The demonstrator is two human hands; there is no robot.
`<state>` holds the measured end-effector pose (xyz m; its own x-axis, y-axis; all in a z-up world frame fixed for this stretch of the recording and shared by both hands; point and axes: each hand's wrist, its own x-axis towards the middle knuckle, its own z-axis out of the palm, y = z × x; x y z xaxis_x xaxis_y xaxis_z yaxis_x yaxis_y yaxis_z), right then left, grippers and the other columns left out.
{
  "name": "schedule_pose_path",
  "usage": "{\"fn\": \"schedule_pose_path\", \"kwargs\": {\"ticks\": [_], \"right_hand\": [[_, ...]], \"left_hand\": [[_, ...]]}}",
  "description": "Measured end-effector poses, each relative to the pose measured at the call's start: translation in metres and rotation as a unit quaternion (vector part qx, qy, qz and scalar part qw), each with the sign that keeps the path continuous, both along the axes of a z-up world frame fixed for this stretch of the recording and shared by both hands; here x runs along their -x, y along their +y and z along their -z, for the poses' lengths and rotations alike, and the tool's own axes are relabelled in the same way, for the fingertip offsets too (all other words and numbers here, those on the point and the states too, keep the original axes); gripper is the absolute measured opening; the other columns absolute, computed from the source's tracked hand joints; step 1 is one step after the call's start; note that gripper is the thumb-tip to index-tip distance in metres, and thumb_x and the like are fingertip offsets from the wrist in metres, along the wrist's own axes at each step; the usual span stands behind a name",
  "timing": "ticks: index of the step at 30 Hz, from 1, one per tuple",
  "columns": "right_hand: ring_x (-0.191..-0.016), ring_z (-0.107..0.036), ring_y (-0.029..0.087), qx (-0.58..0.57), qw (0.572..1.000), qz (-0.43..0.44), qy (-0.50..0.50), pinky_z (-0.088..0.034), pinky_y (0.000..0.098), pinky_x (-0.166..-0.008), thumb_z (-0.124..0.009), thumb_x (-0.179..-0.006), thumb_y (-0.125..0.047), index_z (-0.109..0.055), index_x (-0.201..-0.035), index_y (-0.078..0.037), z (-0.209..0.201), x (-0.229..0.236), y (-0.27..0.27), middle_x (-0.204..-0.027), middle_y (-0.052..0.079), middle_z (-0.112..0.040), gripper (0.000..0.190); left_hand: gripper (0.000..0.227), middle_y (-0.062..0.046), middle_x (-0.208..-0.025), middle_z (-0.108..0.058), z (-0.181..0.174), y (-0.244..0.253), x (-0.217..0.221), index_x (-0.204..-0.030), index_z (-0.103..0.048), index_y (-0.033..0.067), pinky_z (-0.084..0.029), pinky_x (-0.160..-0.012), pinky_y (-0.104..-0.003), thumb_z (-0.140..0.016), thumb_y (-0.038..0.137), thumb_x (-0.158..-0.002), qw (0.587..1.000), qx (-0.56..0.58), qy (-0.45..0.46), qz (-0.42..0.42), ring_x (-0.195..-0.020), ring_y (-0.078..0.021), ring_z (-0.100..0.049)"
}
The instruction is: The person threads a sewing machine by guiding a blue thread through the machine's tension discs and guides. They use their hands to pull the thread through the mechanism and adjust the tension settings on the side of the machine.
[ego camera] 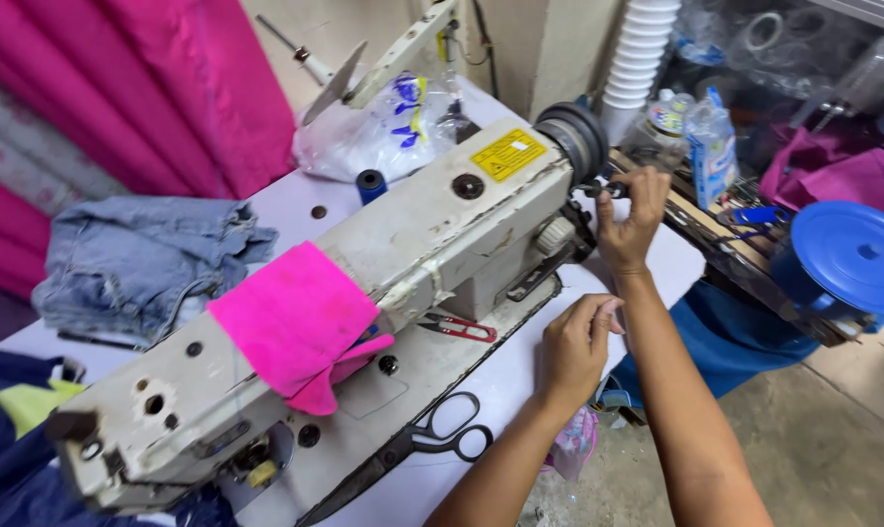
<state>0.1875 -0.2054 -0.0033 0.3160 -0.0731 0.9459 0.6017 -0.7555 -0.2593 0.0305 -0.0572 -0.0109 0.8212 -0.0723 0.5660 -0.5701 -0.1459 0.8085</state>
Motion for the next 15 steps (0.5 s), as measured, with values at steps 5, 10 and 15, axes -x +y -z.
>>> {"fn": "schedule_pose_path", "kwargs": {"ticks": [5, 10, 15], "right_hand": [[-0.088, -0.046, 0.030, 0.011, 1.000, 0.014, 0.003, -0.040, 0.0420, -0.088, -0.050, -0.113, -0.055, -0.059, -0.099, -0.009, 0.012, -0.006, -0.010, -0.090, 0.008, -0.047, 0.049], [-0.096, -0.051, 0.038, 0.015, 1.000, 0.005, -0.008, -0.036, 0.0501, -0.100, -0.050, -0.115, -0.050, -0.064, -0.108, -0.001, 0.022, -0.007, -0.012, -0.100, 0.017, -0.055, 0.051], [-0.104, -0.054, 0.046, 0.040, 0.999, -0.015, -0.005, -0.038, 0.0537, -0.096, -0.050, -0.130, -0.041, -0.068, -0.114, 0.013, 0.129, -0.052, -0.057, -0.111, 0.030, -0.062, 0.059]], "left_hand": [[0.022, 0.001, -0.072, -0.070, 0.002, -0.003, 0.001, -0.106, -0.072, 0.0121, -0.059, -0.065, -0.034, -0.053, 0.018, -0.114, 0.999, 0.031, -0.013, 0.008, -0.070, -0.0226, -0.072], [0.015, 0.000, -0.085, -0.071, 0.019, -0.013, 0.004, -0.114, -0.067, 0.0140, -0.057, -0.081, -0.038, -0.052, 0.013, -0.112, 1.000, 0.009, 0.019, 0.023, -0.084, -0.0260, -0.072], [0.017, 0.004, -0.102, -0.071, 0.060, -0.036, 0.003, -0.131, -0.063, 0.0169, -0.057, -0.098, -0.040, -0.050, 0.017, -0.120, 0.999, 0.009, 0.043, 0.015, -0.104, -0.0228, -0.073]]}}
